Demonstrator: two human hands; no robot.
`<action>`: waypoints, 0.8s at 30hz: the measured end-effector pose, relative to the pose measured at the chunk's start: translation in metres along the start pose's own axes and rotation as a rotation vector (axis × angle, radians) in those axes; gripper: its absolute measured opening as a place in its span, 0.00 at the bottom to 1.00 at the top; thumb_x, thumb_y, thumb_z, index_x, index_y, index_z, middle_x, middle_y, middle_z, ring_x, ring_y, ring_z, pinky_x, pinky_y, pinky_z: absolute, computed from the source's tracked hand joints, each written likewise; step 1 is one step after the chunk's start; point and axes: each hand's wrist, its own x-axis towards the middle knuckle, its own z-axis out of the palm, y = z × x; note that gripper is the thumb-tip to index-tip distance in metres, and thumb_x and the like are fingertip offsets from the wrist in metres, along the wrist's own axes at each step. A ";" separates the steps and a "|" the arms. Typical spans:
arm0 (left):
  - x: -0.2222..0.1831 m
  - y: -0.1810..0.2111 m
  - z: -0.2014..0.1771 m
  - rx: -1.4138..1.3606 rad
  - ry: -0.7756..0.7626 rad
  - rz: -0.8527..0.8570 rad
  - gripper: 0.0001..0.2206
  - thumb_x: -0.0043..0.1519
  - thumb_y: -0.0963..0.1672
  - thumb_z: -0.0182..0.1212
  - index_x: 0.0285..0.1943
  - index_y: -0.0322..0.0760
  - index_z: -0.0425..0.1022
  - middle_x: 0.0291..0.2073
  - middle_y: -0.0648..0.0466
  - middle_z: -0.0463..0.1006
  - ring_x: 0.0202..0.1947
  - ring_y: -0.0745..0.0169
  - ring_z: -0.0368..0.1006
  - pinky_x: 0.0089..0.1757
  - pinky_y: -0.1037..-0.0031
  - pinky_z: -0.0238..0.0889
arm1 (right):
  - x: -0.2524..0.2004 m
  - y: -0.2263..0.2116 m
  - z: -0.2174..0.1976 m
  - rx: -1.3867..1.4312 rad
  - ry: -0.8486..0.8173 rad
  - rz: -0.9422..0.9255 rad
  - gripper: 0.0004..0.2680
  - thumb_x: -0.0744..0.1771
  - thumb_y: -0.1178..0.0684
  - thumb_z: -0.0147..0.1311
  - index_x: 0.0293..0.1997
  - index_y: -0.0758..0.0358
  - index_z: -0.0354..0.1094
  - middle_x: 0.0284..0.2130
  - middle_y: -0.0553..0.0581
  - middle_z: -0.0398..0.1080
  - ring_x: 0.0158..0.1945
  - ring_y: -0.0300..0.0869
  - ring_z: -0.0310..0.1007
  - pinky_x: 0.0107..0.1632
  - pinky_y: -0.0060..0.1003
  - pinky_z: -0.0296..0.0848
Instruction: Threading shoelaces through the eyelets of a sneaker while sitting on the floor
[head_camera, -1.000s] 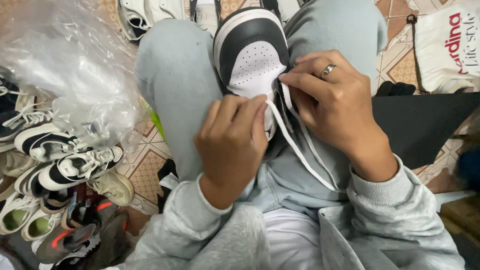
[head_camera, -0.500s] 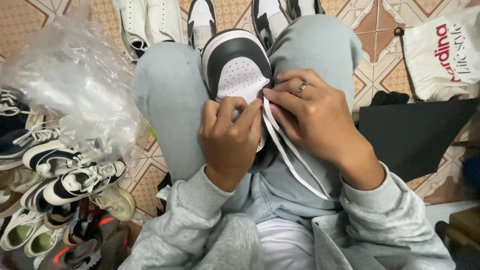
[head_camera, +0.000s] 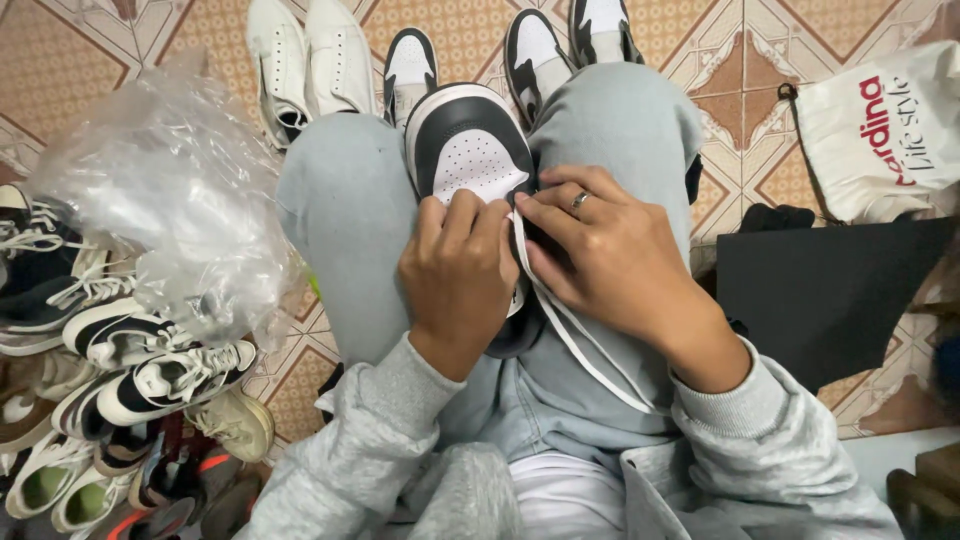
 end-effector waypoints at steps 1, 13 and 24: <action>-0.001 0.000 -0.001 -0.005 -0.019 -0.007 0.02 0.60 0.39 0.67 0.38 0.39 0.78 0.34 0.53 0.69 0.33 0.55 0.64 0.34 0.66 0.63 | 0.000 -0.001 0.001 0.011 0.012 0.009 0.12 0.64 0.55 0.61 0.51 0.66 0.78 0.42 0.55 0.77 0.57 0.48 0.74 0.47 0.37 0.74; -0.004 -0.004 -0.008 -0.093 -0.100 0.012 0.04 0.56 0.37 0.64 0.37 0.34 0.76 0.32 0.50 0.68 0.34 0.54 0.62 0.33 0.65 0.60 | -0.006 0.003 0.002 0.049 0.035 -0.016 0.11 0.65 0.55 0.62 0.49 0.65 0.79 0.42 0.54 0.78 0.58 0.49 0.75 0.47 0.37 0.73; -0.019 -0.002 -0.022 -0.069 -0.153 0.035 0.06 0.58 0.39 0.65 0.43 0.37 0.77 0.33 0.52 0.68 0.37 0.53 0.59 0.48 0.57 0.50 | -0.005 0.008 -0.005 0.263 -0.018 0.003 0.10 0.63 0.60 0.62 0.47 0.68 0.79 0.38 0.57 0.77 0.55 0.51 0.76 0.50 0.39 0.73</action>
